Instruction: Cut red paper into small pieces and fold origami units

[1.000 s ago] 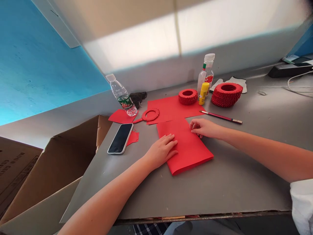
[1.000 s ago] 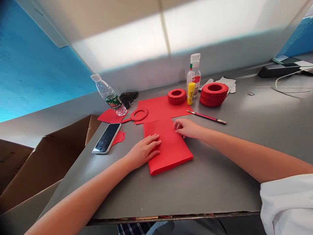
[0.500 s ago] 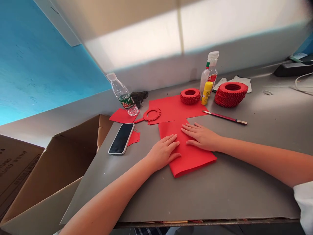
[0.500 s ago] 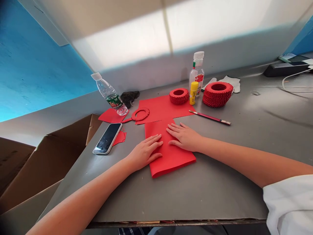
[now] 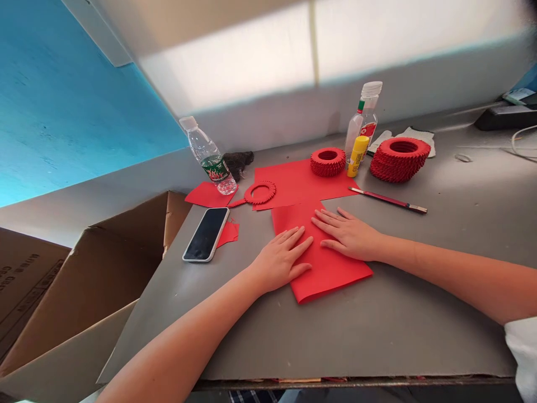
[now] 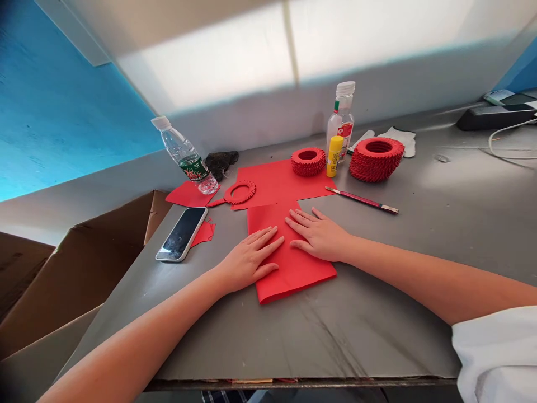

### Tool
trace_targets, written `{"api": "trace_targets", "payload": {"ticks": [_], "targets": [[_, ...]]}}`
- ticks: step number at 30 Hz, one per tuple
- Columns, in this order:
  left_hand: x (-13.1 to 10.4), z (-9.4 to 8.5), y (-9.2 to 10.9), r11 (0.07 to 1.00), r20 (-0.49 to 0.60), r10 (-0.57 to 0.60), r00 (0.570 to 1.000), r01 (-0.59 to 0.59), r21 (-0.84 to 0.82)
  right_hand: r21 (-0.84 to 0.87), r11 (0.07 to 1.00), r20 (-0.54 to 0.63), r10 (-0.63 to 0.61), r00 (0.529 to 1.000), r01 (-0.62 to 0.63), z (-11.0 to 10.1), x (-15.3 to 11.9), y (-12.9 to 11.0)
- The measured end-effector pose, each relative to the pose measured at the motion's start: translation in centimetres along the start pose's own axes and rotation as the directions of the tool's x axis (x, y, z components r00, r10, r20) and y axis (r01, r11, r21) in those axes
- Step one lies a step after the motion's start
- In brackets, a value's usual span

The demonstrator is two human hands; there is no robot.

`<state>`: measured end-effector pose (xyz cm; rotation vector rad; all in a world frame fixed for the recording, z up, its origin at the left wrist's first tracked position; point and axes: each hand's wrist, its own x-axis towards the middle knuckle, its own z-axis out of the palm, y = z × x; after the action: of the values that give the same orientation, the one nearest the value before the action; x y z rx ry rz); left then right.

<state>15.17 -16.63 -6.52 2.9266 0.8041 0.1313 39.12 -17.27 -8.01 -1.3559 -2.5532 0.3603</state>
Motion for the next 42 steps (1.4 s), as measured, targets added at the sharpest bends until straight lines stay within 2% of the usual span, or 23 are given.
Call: {"api": "trace_targets", "payload": {"ticks": [3,5,7,9,11,13,16,19,23,25,28,32,34,37,39,42], "targets": [[0.0,0.0,0.0,1.000,0.013,-0.003,1.000,0.003,-0.002,0.187,0.981,-0.023,0.052,0.998,-0.047,-0.5,0.1,0.2],[0.0,0.0,-0.1,1.000,0.009,-0.001,1.000,0.001,-0.006,0.461,0.877,-0.057,0.178,0.982,-0.133,-1.2,0.1,0.4],[0.0,-0.1,-0.1,1.000,0.009,0.002,1.000,-0.002,-0.006,0.756,0.627,-0.034,0.327,0.944,-0.189,-2.0,0.1,0.6],[0.0,-0.1,0.0,1.000,0.019,0.000,1.000,0.000,-0.001,0.917,0.344,0.057,0.387,0.920,-0.202,-2.5,0.1,0.6],[0.0,-0.2,0.0,1.000,0.032,-0.006,0.999,0.006,0.005,0.962,0.164,0.144,0.363,0.920,-0.216,-2.8,0.0,0.4],[0.1,-0.3,0.1,1.000,0.044,-0.011,0.999,0.011,0.007,0.971,0.067,0.193,0.337,0.922,-0.228,-2.9,0.0,0.3],[0.0,-0.4,0.1,1.000,0.038,-0.009,0.999,0.009,0.006,0.976,-0.014,0.210,0.327,0.921,-0.218,-2.9,0.1,0.2],[0.0,-0.3,0.1,1.000,0.024,-0.006,1.000,0.005,0.005,0.976,-0.043,0.216,0.339,0.916,-0.215,-2.9,0.1,0.4],[0.0,-0.3,0.1,1.000,0.020,-0.005,1.000,0.005,0.005,0.973,-0.019,0.221,0.363,0.905,-0.230,-2.8,0.0,0.6],[0.0,-0.2,0.1,1.000,0.013,-0.001,1.000,0.001,0.002,0.973,0.035,0.200,0.374,0.906,-0.229,-2.9,0.2,0.5],[0.0,-0.2,0.0,1.000,0.026,-0.004,1.000,0.004,0.004,0.959,0.203,0.101,0.408,0.907,-0.198,-3.4,1.2,0.2],[0.1,-0.3,0.1,1.000,0.040,-0.005,0.999,0.004,0.006,0.907,0.412,-0.126,0.469,0.874,-0.090,-3.7,4.2,-1.0],[0.1,-0.4,0.1,1.000,0.030,0.000,1.000,0.000,0.004,0.857,0.512,-0.192,0.425,0.885,-0.060,-3.3,5.6,-1.6],[0.2,-0.3,0.1,1.000,0.023,0.006,1.000,-0.006,0.011,0.760,0.650,-0.253,0.285,0.925,0.008,-1.8,6.6,-2.0],[0.2,-0.1,-0.1,1.000,0.025,0.004,1.000,-0.005,0.023,0.627,0.779,-0.212,0.190,0.959,-0.016,-0.6,6.7,-1.9],[0.1,0.1,-0.2,0.999,0.040,0.000,0.999,-0.001,0.041,0.407,0.913,-0.172,0.079,0.982,-0.002,0.6,6.5,-1.6]]}}
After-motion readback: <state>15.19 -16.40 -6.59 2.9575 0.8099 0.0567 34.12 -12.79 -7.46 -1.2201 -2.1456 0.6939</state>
